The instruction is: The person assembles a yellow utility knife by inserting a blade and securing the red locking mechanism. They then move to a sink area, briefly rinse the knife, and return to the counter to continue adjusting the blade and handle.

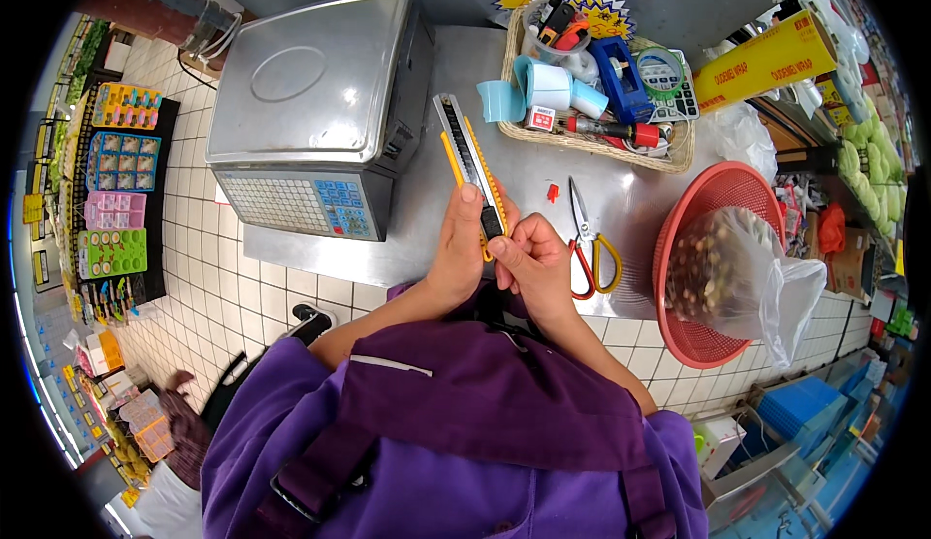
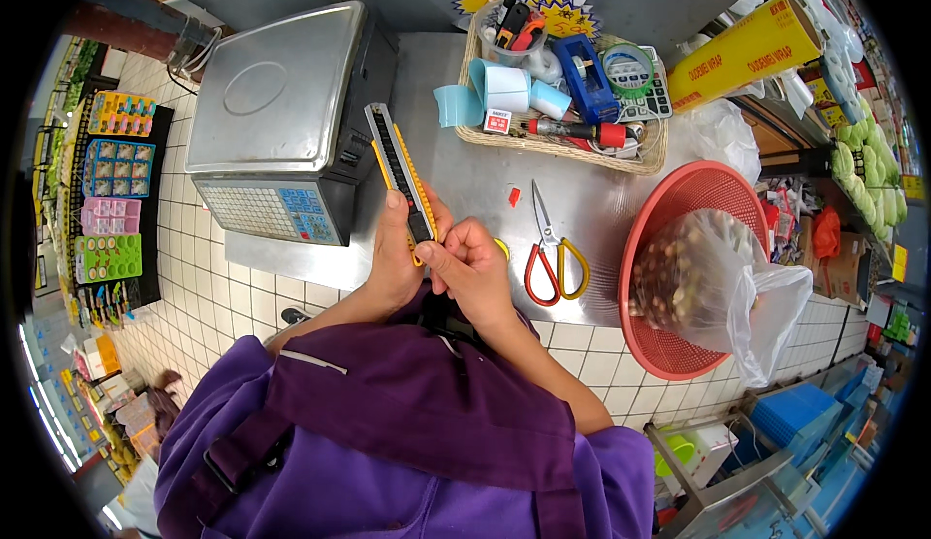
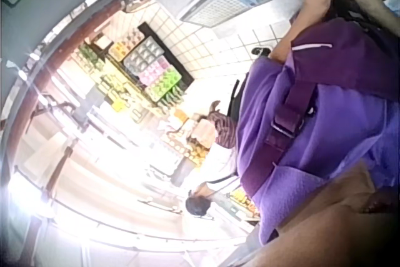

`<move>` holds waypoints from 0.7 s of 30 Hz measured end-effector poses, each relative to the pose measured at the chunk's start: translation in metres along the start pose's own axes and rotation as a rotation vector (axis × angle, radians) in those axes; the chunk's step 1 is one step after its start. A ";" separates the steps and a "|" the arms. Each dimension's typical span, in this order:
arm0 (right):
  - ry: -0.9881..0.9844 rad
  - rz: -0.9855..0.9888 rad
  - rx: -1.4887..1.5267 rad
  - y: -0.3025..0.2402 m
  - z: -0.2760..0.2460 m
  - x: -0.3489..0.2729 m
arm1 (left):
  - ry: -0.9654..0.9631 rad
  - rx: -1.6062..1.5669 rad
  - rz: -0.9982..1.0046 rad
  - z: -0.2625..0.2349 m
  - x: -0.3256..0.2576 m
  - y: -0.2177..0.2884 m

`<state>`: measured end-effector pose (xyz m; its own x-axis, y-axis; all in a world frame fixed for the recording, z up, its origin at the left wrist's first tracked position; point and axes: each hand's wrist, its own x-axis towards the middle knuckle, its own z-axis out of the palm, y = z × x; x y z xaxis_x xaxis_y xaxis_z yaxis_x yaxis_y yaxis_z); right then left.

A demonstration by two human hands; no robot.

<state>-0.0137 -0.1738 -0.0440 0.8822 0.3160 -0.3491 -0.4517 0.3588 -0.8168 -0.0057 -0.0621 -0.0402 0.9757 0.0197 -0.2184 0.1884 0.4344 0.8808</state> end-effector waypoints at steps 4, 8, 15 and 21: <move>0.002 0.011 -0.025 0.002 -0.003 0.002 | 0.039 0.038 0.018 0.000 0.001 -0.001; -0.019 -0.004 0.036 -0.009 0.003 0.006 | 0.042 0.085 0.067 -0.005 0.002 -0.004; -0.149 0.068 0.027 -0.011 -0.004 -0.001 | 0.013 -0.341 -0.027 -0.004 0.021 0.013; -0.160 0.091 0.080 -0.010 -0.002 -0.003 | 0.066 -0.367 -0.064 0.003 0.028 0.026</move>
<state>-0.0121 -0.1800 -0.0354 0.8076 0.4838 -0.3373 -0.5437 0.3891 -0.7437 0.0268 -0.0533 -0.0222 0.9515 0.0349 -0.3058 0.1847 0.7299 0.6581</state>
